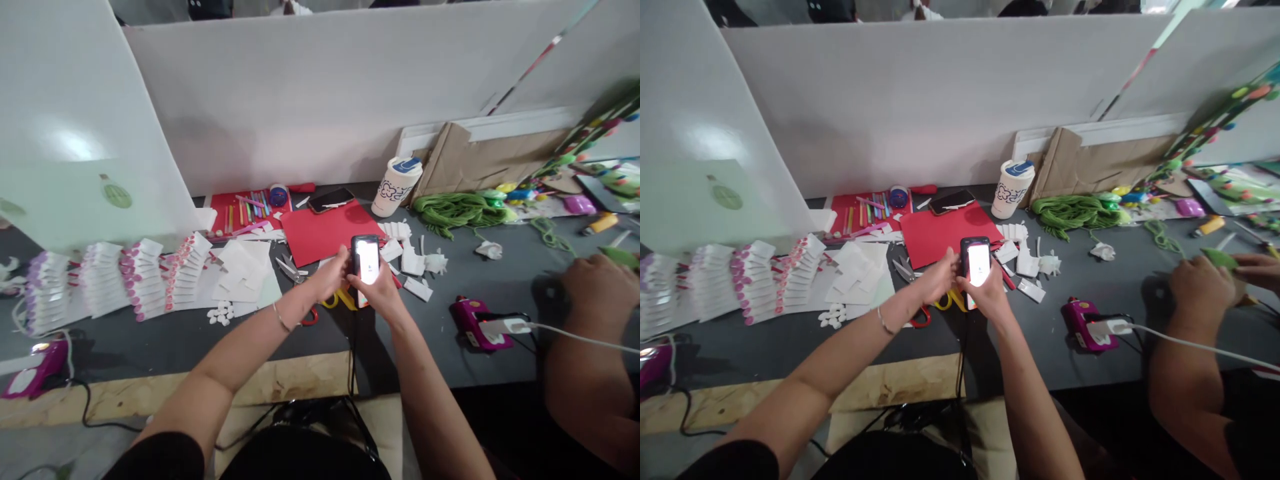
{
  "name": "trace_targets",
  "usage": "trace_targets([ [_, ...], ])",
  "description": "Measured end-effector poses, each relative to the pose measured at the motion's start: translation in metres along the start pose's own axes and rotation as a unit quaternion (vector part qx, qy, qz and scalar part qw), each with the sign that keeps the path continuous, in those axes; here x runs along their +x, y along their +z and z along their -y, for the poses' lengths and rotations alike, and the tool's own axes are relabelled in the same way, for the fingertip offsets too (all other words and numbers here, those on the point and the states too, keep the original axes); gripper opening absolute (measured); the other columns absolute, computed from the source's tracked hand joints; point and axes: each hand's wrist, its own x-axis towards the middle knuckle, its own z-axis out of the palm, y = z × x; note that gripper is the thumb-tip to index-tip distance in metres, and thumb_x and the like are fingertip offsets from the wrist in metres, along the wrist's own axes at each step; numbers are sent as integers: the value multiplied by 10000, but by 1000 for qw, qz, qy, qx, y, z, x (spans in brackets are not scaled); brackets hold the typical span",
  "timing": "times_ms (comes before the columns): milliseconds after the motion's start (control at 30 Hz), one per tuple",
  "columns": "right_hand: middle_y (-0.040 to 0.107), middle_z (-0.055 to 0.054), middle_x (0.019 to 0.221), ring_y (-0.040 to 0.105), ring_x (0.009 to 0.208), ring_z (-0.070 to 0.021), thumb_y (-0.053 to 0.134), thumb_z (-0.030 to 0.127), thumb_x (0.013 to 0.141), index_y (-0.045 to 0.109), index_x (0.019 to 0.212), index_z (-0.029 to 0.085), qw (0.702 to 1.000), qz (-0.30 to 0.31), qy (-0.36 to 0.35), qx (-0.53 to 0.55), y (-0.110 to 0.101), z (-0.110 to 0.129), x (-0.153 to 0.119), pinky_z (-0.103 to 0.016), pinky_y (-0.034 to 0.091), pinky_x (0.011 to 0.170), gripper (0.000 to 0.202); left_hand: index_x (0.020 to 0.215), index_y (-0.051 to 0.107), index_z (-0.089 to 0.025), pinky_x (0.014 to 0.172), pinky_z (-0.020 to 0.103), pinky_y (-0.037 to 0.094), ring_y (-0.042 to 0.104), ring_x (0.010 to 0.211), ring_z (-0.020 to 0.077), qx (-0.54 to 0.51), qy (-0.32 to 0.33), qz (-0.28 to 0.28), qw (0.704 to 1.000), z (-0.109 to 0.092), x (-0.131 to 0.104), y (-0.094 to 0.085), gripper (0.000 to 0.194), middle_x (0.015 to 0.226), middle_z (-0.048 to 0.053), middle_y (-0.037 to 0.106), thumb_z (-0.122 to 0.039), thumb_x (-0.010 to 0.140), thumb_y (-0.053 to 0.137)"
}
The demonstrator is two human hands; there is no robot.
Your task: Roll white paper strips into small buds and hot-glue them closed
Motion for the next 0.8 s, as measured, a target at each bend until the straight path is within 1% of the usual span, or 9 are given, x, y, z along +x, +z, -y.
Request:
trace_targets([
  [33,642,-142,1105,602,1010,-306,807,658,624,566,1228,150,1000,-9,-1,-26,-2,-1,8,-495,513,939,825,1106,711,-154,1049,526,498,682,1150,351,124,31,-36,991,-16,18,-14,508,1137,191,731,-601,980,504],
  [67,631,-156,1094,596,1014,-320,808,664,613,557,1217,138,998,-21,-3,-60,-3,-3,18,-510,507,939,839,1126,695,-168,1039,502,506,683,1146,328,267,82,-107,954,-34,37,-28,458,1167,177,725,-552,1001,479],
  [133,601,-212,1123,564,1095,-377,799,690,596,540,1221,98,989,-47,-25,-138,-5,-7,38,-559,473,986,899,1256,621,-125,1183,520,359,524,1374,356,351,121,-176,911,-69,76,-54,421,1391,227,611,-413,948,614],
  [267,557,-287,1169,477,1216,-448,764,690,640,511,1230,33,962,-76,-77,-251,0,-13,79,-608,433,1023,918,1383,519,-55,1261,510,191,286,1531,400,469,144,-182,852,-107,138,-82,743,1585,297,389,-311,758,827],
  [367,580,-249,1090,525,1136,-419,803,617,626,539,1147,62,954,-73,-60,-284,9,-14,103,-570,467,980,806,1354,533,-2,1211,596,225,321,1465,493,540,129,-161,816,-107,159,-88,898,1491,364,461,-406,648,912],
  [533,608,-195,1038,573,1045,-364,804,602,629,598,1019,131,946,-88,-34,-311,25,-11,125,-507,490,949,646,1373,521,-27,1190,605,214,352,1404,495,618,137,-162,757,-105,160,-88,909,1415,337,533,-489,681,886],
  [667,612,-243,1134,547,1131,-398,760,573,690,613,1187,84,943,-101,-20,-317,35,-5,140,-537,452,994,713,1466,420,-73,1172,594,258,419,1379,468,652,169,-205,710,-119,145,-85,794,1415,301,531,-378,826,776],
  [733,601,-285,1199,515,1187,-427,772,543,674,573,1307,28,954,-95,-26,-284,39,-1,148,-576,408,1038,840,1437,428,-74,1162,541,305,465,1353,435,632,189,-230,716,-127,131,-88,722,1371,286,555,-337,848,753],
  [800,572,-327,1287,464,1266,-461,779,553,667,531,1380,-11,963,-88,-34,-251,42,5,151,-624,336,1098,942,1382,441,-94,1134,485,359,516,1310,381,573,201,-265,749,-132,110,-94,635,1336,255,570,-303,859,734],
])
